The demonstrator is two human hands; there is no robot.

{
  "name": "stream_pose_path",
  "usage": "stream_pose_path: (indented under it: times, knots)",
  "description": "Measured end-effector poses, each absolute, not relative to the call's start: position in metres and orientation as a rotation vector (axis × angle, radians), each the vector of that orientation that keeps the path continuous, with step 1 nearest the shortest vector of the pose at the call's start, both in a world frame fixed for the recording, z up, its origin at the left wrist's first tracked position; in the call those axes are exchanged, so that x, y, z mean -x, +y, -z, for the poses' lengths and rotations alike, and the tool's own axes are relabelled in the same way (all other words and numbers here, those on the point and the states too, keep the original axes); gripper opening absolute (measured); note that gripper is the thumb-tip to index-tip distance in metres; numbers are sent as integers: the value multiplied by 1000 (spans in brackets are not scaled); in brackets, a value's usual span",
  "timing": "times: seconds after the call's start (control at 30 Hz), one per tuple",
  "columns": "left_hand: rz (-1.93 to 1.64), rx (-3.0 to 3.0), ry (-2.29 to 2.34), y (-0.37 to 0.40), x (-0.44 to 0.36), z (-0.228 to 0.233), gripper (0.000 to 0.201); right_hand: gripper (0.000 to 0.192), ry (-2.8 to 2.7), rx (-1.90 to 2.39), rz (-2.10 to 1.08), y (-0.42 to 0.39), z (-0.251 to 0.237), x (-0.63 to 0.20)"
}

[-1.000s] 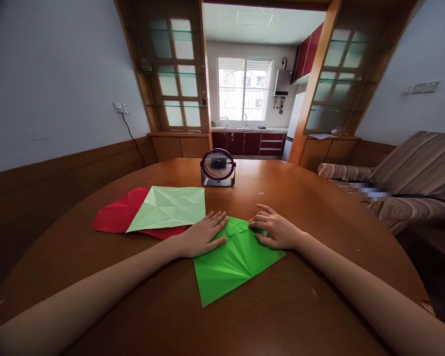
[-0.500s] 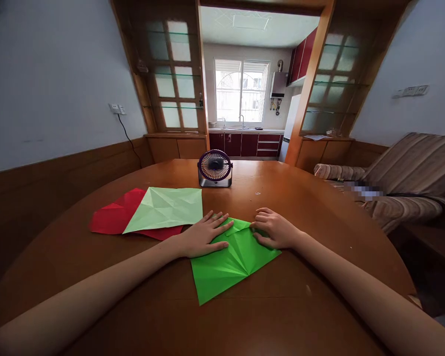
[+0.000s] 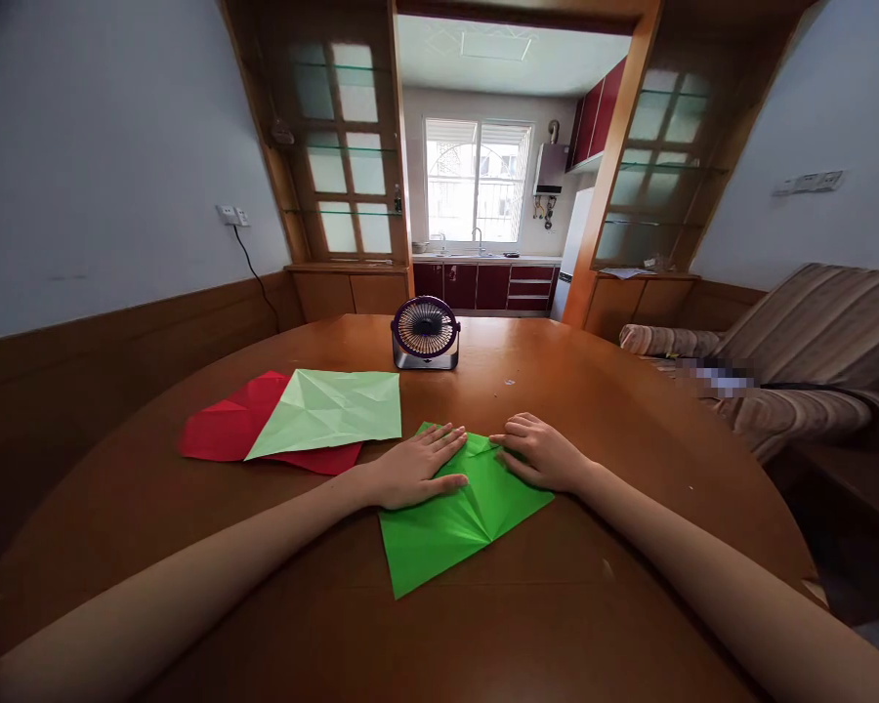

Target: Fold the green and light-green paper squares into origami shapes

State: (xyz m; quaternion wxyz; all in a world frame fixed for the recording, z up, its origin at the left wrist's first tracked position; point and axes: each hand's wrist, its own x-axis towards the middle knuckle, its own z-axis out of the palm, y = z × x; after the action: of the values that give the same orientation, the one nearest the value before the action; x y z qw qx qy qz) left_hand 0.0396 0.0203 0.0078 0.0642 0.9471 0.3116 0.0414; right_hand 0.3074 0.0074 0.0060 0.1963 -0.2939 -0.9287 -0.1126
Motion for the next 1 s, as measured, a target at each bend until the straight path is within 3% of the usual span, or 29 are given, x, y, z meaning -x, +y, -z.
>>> stream_pose_path:
  times: [0.37, 0.67, 0.83, 1.0]
  knots:
    - [-27, -2945, 1133, 24, -24, -7, 90, 37, -2594, 976, 280, 5, -10, -300]
    - [-272, -3017, 1193, 27, -32, -17, 38, 24, -2417, 1501, -102, 20, -23, -273]
    - [-289, -3062, 1247, 26, -31, -23, 27, 21, -2406, 1699, -523, 42, -36, -269]
    - [-302, -2960, 1255, 27, -27, -30, 34, 25, -2461, 1606, -641, 55, -44, -267]
